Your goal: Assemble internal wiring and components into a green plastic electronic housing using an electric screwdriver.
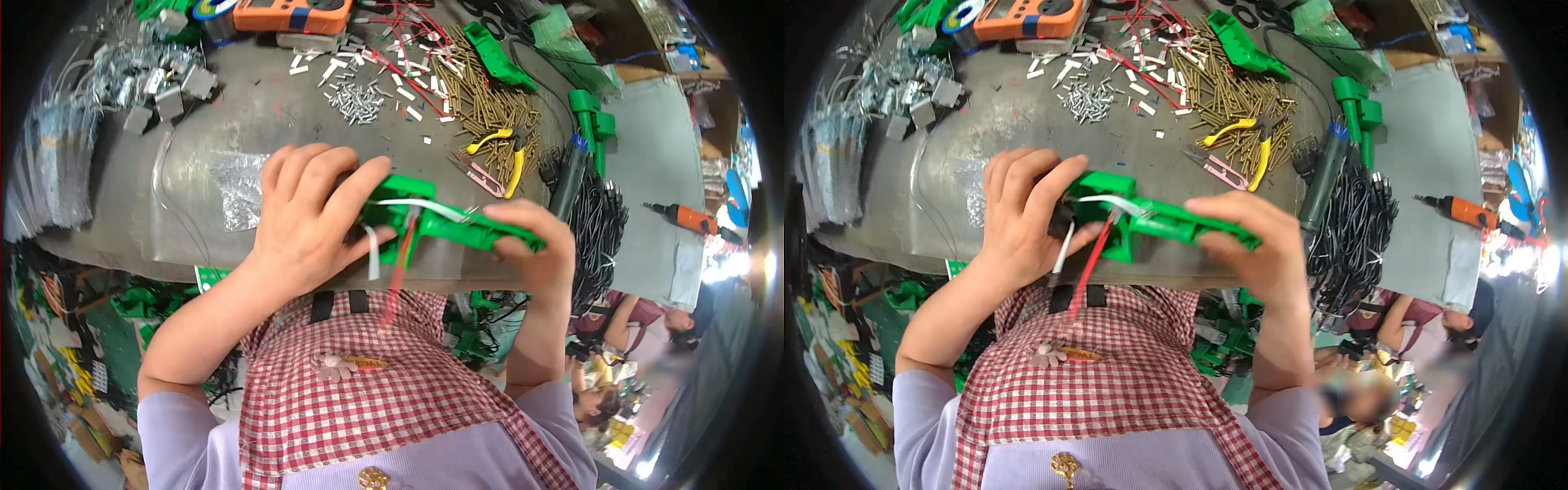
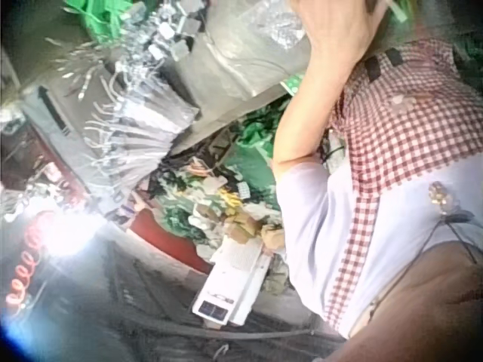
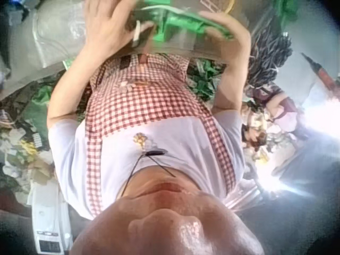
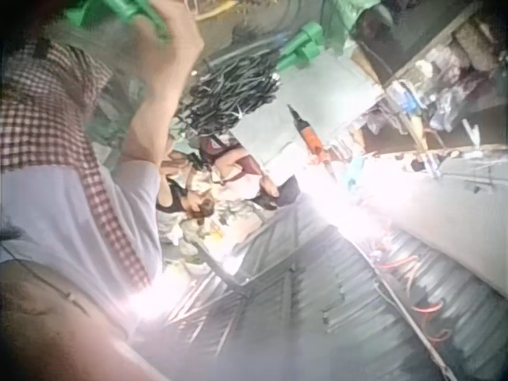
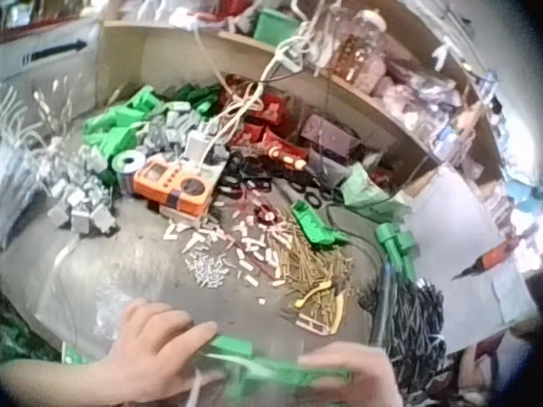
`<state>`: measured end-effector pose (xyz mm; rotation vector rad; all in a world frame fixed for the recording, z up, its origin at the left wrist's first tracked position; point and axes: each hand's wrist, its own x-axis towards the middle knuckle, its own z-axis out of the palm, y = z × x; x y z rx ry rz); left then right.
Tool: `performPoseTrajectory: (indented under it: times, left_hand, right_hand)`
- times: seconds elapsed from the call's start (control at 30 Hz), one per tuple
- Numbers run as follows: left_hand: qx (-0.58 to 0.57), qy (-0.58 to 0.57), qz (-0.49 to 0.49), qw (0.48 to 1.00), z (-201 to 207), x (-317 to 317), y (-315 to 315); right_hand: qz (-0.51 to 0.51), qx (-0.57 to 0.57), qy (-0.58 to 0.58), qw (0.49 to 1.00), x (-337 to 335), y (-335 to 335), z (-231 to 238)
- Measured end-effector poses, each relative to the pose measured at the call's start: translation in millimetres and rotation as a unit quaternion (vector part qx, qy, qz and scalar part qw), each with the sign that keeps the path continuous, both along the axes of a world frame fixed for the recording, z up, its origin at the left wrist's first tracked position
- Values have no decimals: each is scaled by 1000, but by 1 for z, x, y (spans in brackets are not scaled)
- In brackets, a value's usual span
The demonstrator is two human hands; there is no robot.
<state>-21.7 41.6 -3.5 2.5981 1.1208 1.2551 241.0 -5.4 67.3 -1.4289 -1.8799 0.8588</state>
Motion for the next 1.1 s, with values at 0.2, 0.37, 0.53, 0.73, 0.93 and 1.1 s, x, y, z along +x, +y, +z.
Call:
performPoseTrajectory:
  times: [0.2, 0.37, 0.53, 0.73, 0.93, 1.1]
  left_hand:
    - [-87, 69, -89, 990, 41, 2, -14]
    - [-163, 101, -150, 970, 50, -6, -3]
    - [-131, 69, -109, 983, 47, 1, -12]
    - [-155, 177, -139, 962, 59, 5, -4]
    - [-103, 164, -105, 975, 48, 10, -5]
    - [-185, 193, -122, 956, 58, 16, 5]
  right_hand:
    - [63, 161, -54, 984, -22, -17, -5]
    - [98, 151, -9, 984, -27, -23, -5]
    - [76, 243, -45, 966, -36, -35, -19]
    - [66, 210, 13, 975, -28, -24, -22]
    - [19, 248, -4, 969, -36, -29, -21]
    - [6, 199, 58, 978, -25, -14, -23]
